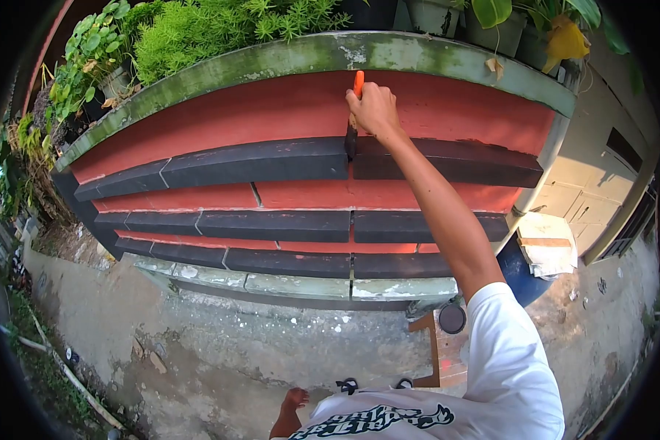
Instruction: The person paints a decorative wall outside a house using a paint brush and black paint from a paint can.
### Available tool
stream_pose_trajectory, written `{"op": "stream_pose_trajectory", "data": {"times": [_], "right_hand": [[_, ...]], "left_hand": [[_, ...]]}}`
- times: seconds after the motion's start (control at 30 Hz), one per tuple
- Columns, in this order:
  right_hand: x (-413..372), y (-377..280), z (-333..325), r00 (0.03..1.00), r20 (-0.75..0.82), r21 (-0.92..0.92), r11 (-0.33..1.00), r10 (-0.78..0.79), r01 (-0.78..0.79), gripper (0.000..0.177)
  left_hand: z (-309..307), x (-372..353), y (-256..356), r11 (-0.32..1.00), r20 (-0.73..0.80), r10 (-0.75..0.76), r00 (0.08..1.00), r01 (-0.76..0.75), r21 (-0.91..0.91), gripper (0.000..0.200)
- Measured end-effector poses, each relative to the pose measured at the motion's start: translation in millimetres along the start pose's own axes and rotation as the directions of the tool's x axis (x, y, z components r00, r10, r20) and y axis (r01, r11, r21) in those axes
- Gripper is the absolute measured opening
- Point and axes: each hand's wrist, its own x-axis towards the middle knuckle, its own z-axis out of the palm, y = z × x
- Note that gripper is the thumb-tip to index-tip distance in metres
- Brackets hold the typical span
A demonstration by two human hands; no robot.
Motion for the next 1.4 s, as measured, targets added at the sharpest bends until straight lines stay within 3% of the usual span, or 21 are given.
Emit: {"op": "stream_pose_trajectory", "data": {"times": [0.1, 0.23, 0.37, 0.47, 0.6, 0.73, 0.83, 0.93, 1.1, 1.23, 1.33, 1.4], "right_hand": [[0.4, 15.6, -1.4, 0.997, -0.075, -0.135, 0.991, -0.019, 0.009, 0.036], [-7.8, 10.1, -12.9, 0.997, -0.064, -0.027, 0.999, 0.043, -0.045, 0.038], [-11.6, 23.7, -8.9, 0.994, -0.105, -0.077, 0.997, 0.013, -0.021, 0.039], [-9.9, 41.8, -20.8, 0.979, -0.169, -0.049, 0.992, 0.110, -0.120, 0.044], [-5.2, 86.7, -11.9, 0.906, -0.147, 0.151, 0.914, 0.397, -0.376, 0.038], [-8.7, 98.2, -8.9, 0.881, -0.111, 0.157, 0.883, 0.461, -0.442, 0.037], [-13.9, 97.9, -31.3, 0.871, -0.095, 0.128, 0.873, 0.482, -0.470, 0.036], [-6.7, 116.1, -48.0, 0.907, -0.167, -0.066, 0.914, 0.386, -0.400, 0.035], [-7.0, 90.5, -69.2, 0.871, -0.123, 0.025, 0.879, 0.476, -0.477, 0.036], [-5.3, 110.4, -34.6, 0.850, -0.195, 0.048, 0.870, 0.490, -0.490, 0.036], [-7.9, 121.5, -48.4, 0.834, -0.091, 0.114, 0.838, 0.544, -0.534, 0.035], [-8.2, 128.4, -61.0, 0.845, -0.159, 0.014, 0.857, 0.511, -0.515, 0.032]], "left_hand": [[0.5, 7.6, 0.9, 1.000, 0.010, -0.012, 1.000, 0.012, 0.005, 0.028], [-3.7, 14.1, -1.9, 0.998, 0.029, -0.053, 0.998, 0.054, -0.035, 0.027], [-5.3, 18.4, 0.4, 0.998, 0.036, -0.064, 0.997, 0.064, -0.003, 0.027], [0.2, 14.3, 8.1, 0.999, 0.009, -0.025, 1.000, 0.025, 0.042, 0.028], [2.9, 10.4, 13.7, 0.999, 0.013, -0.012, 1.000, 0.011, 0.041, 0.028], [0.0, 17.7, 8.3, 0.999, 0.040, -0.033, 0.999, 0.031, 0.040, 0.028], [-0.6, 18.6, 7.7, 0.999, 0.060, -0.035, 0.998, 0.033, 0.031, 0.028], [4.3, 12.7, 12.9, 0.997, 0.038, -0.017, 0.999, 0.014, 0.070, 0.028], [4.9, 20.0, 11.9, 0.999, 0.060, -0.011, 0.998, 0.008, 0.049, 0.027], [6.8, 19.7, 15.5, 0.995, 0.046, -0.045, 0.998, 0.041, 0.093, 0.029], [8.0, 14.7, 19.1, 0.995, 0.035, -0.028, 0.999, 0.024, 0.100, 0.030], [9.8, 14.3, 21.8, 0.995, 0.043, -0.024, 0.999, 0.019, 0.102, 0.029]]}}
